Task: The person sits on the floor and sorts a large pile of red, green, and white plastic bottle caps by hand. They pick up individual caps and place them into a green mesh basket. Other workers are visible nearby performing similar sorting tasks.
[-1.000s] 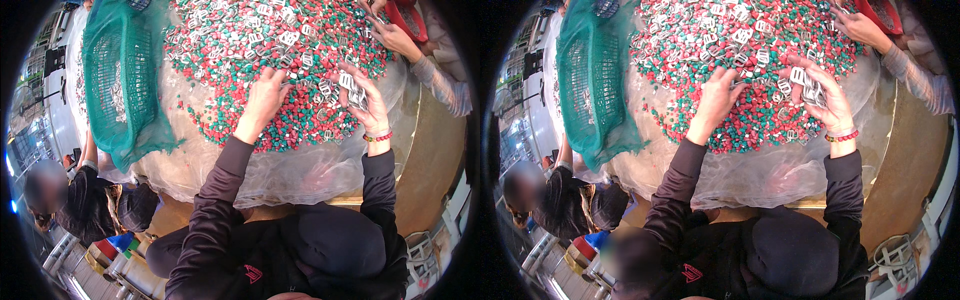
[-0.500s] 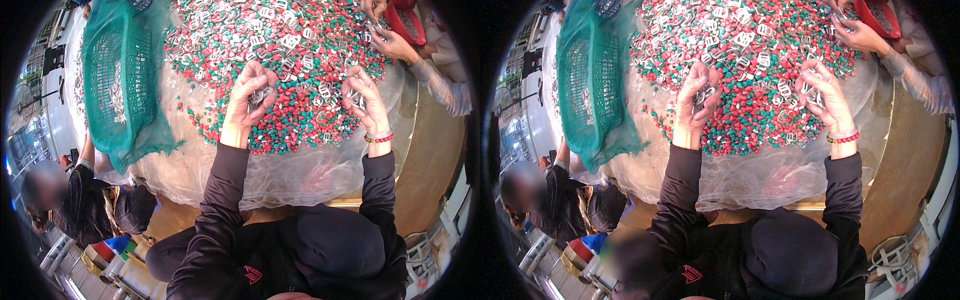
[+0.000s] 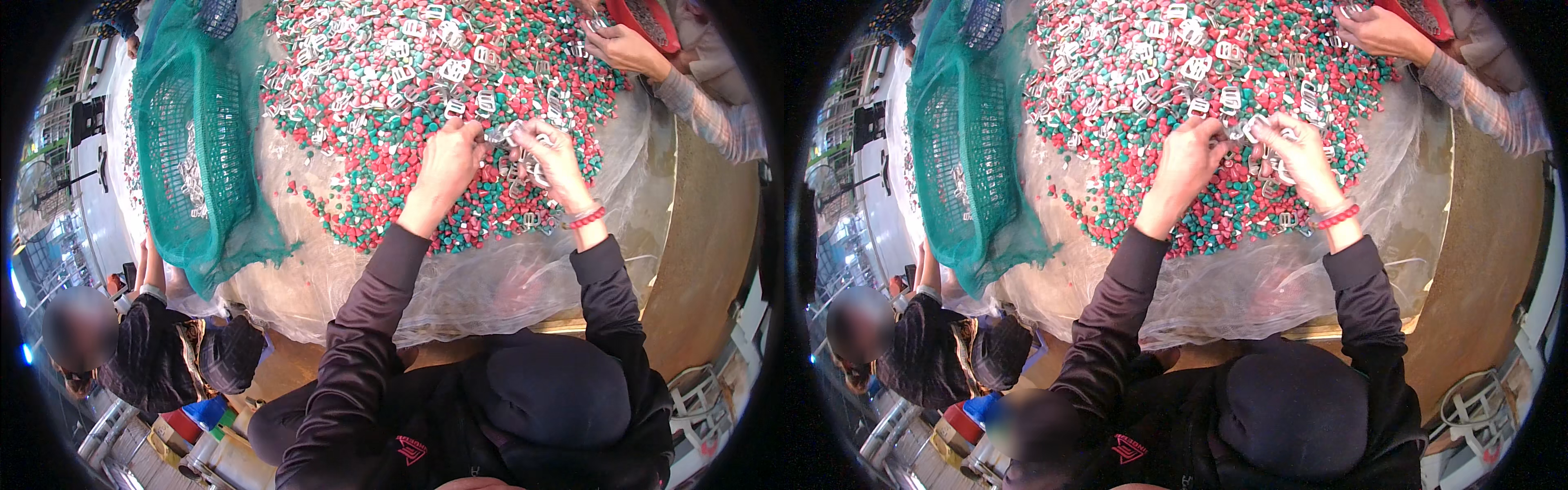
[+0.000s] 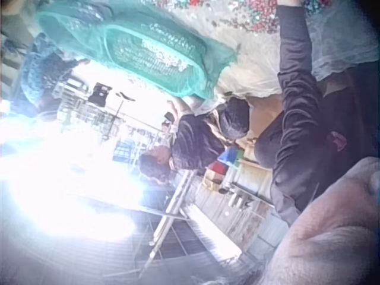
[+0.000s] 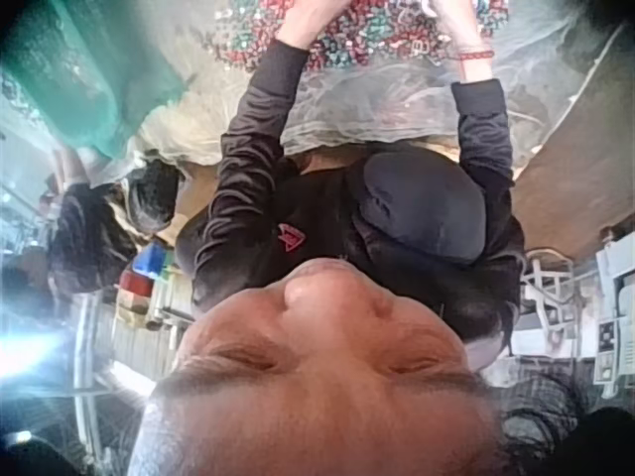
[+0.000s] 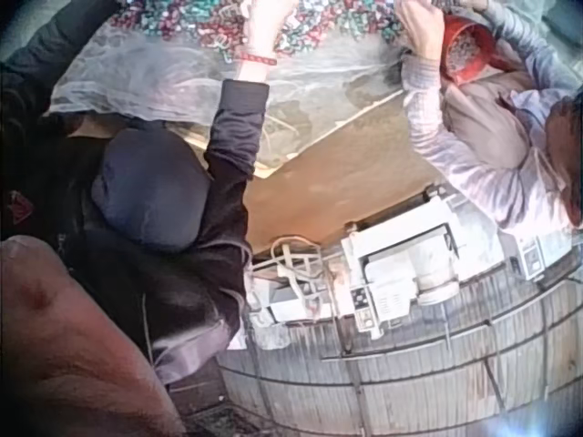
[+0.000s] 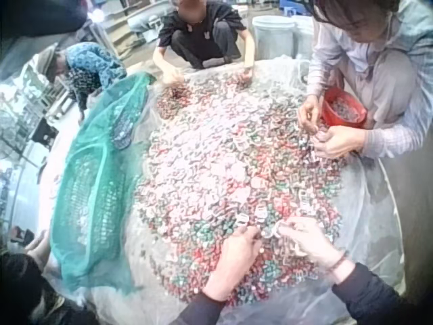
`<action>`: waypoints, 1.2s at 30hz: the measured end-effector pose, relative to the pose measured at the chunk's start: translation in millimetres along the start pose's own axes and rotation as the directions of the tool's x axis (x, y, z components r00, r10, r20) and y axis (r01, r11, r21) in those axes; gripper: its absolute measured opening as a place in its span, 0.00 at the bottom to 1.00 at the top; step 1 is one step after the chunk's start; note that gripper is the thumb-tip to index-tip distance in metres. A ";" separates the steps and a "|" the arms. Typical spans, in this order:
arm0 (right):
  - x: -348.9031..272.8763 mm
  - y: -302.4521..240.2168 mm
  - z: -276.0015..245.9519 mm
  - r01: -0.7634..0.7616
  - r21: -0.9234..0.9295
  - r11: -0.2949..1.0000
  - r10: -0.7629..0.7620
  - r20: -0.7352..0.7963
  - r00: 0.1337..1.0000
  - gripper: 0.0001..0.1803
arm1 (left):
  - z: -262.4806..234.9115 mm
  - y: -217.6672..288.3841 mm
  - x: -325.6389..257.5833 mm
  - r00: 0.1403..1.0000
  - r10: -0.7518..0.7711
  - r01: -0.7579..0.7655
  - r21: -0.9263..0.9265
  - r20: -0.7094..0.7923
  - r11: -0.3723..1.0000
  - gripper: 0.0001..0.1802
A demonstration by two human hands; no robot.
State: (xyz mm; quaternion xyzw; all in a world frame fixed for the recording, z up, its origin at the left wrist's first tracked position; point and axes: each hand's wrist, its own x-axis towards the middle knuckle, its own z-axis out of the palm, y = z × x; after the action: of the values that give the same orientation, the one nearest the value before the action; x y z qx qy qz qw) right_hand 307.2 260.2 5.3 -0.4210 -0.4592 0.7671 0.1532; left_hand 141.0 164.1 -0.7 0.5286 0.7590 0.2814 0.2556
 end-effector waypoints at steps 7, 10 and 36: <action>-7.5 -23.9 -6.1 -0.173 -0.005 0.985 0.173 0.093 0.981 0.12 | -24.6 -6.4 -14.6 1.000 0.005 -0.003 -0.177 0.010 0.984 0.15; -7.0 -24.0 -5.8 -0.183 0.134 0.974 0.158 0.181 0.971 0.11 | 2.5 -1.2 -13.9 0.996 0.086 -0.086 0.039 0.004 0.996 0.18; -8.6 -37.2 4.9 -0.273 -0.085 0.958 0.286 0.290 0.913 0.12 | -6.7 30.4 -31.7 0.893 -0.360 0.318 -0.945 0.270 0.081 0.08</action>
State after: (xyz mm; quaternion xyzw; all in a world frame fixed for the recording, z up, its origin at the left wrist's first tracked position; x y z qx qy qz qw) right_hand 302.8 271.8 41.8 -0.3645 -0.4284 0.8259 -0.0381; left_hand 166.3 141.6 28.1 0.0462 0.5046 0.6403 0.5773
